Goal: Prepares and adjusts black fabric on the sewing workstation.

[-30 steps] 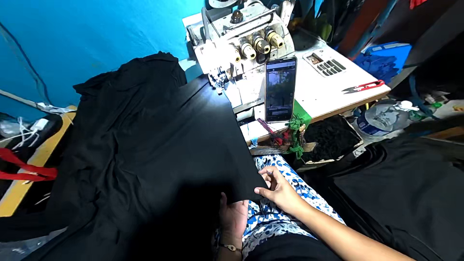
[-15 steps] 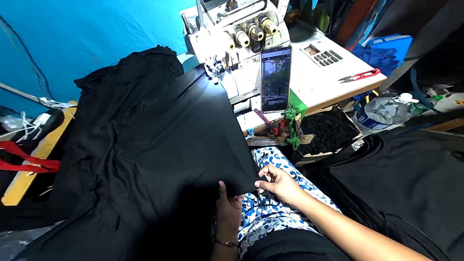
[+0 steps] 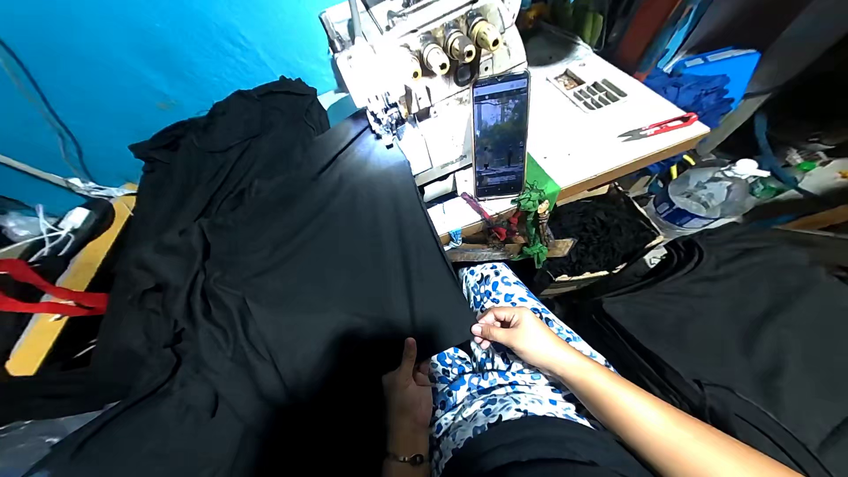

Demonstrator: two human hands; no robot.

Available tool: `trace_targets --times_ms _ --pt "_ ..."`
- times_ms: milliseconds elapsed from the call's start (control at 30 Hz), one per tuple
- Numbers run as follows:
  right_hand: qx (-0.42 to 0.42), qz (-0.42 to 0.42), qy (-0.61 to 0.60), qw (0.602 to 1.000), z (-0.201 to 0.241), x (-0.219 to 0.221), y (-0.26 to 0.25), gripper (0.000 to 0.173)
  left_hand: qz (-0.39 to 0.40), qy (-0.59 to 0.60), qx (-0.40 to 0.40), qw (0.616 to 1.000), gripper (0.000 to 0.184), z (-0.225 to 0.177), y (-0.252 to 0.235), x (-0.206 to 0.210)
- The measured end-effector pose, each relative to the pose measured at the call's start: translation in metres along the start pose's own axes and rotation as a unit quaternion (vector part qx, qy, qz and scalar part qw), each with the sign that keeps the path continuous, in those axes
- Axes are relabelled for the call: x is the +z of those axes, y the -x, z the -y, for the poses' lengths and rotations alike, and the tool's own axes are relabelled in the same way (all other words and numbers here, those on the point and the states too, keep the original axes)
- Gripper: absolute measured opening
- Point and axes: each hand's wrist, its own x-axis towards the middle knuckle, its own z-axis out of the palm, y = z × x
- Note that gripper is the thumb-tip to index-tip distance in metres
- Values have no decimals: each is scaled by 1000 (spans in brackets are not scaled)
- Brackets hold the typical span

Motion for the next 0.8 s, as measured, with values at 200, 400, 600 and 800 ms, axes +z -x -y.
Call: trace_targets --times_ms 200,400,600,800 --pt "26 27 -32 999 16 5 -5 25 67 76 -31 994 21 1 -11 1" --pt "-36 82 29 996 11 -4 14 9 45 48 22 998 14 -11 4 -2" --pt "-117 91 -10 989 23 2 35 11 56 -28 199 978 15 -22 23 -7" --pt "-136 51 -77 986 57 18 18 20 24 -54 237 970 16 -54 8 21"
